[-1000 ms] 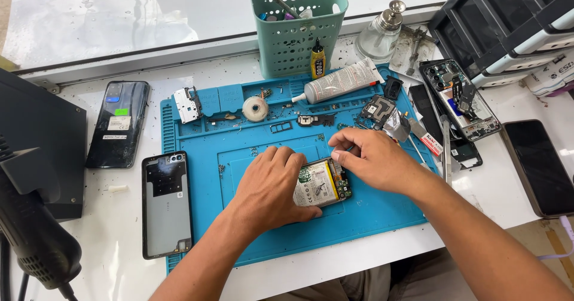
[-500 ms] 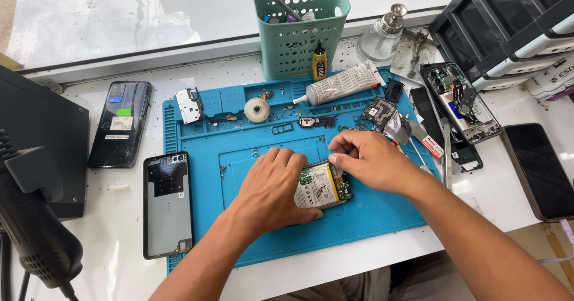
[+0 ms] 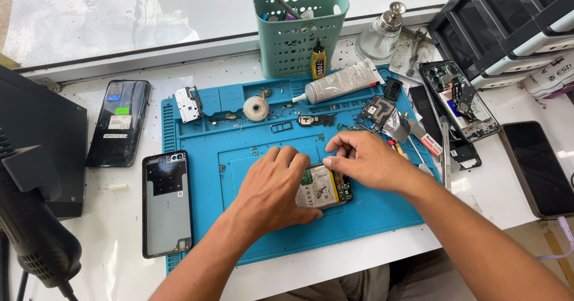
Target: Repairing a smartphone by connecting internal ribbon cables, positioning the battery, and cleaning the frame with a brush.
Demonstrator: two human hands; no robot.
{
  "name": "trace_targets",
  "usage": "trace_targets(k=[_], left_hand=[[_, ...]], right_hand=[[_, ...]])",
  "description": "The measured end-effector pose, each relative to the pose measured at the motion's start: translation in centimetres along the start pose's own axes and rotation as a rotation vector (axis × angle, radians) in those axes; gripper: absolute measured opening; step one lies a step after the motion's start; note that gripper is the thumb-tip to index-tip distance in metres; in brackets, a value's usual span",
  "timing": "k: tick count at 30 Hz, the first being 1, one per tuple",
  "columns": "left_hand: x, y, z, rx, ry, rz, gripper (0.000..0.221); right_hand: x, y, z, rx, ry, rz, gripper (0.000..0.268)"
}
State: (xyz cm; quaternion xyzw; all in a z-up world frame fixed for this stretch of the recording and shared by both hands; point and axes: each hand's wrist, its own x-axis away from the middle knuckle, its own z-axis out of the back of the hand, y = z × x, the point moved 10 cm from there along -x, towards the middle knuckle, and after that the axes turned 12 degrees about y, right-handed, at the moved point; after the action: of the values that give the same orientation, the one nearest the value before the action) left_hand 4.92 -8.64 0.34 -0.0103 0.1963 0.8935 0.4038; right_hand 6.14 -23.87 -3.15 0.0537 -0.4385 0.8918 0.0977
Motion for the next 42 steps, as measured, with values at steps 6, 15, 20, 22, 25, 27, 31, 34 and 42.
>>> trace_targets(k=[6,15,20,22,25,27,31,34,42], left_hand=[[0.0,0.1,0.1,-0.007,-0.013,-0.002,0.077],[0.0,0.7,0.3,-0.044,0.052,-0.080,0.076],[0.1,1.5,1.5,-0.048,0.136,-0.144,0.075],[0.2,1.8,2.0,-0.049,0.170,-0.164,0.075],[0.2,2.0,2.8,-0.028,0.216,-0.180,0.074],[0.3,2.2,3.7,-0.020,0.291,-0.206,0.076],[0.4,1.4,4.4,-0.001,0.350,-0.175,0.086],[0.3,0.3,5.2,0.049,0.401,-0.115,0.097],[0.3,-0.5,5.1,0.622,0.293,0.077,0.103]], right_hand=[[0.6,-1.8,0.3,0.079,-0.026,0.011,0.028],[1.3,-3.2,0.6,0.071,-0.046,0.043,0.025],[1.4,-1.8,-0.3,-0.039,-0.129,0.011,0.022],[1.5,-1.2,-0.4,-0.078,-0.146,0.010,0.022],[1.6,-0.2,-0.5,-0.214,-0.157,0.005,0.020],[1.7,-0.1,-0.1,-0.362,-0.131,0.000,0.019],[2.0,-0.1,1.1,-0.449,-0.075,0.022,0.020],[2.0,0.5,2.3,-0.515,-0.016,0.038,0.017],[3.5,1.4,6.1,-0.839,0.196,-0.080,0.022]])
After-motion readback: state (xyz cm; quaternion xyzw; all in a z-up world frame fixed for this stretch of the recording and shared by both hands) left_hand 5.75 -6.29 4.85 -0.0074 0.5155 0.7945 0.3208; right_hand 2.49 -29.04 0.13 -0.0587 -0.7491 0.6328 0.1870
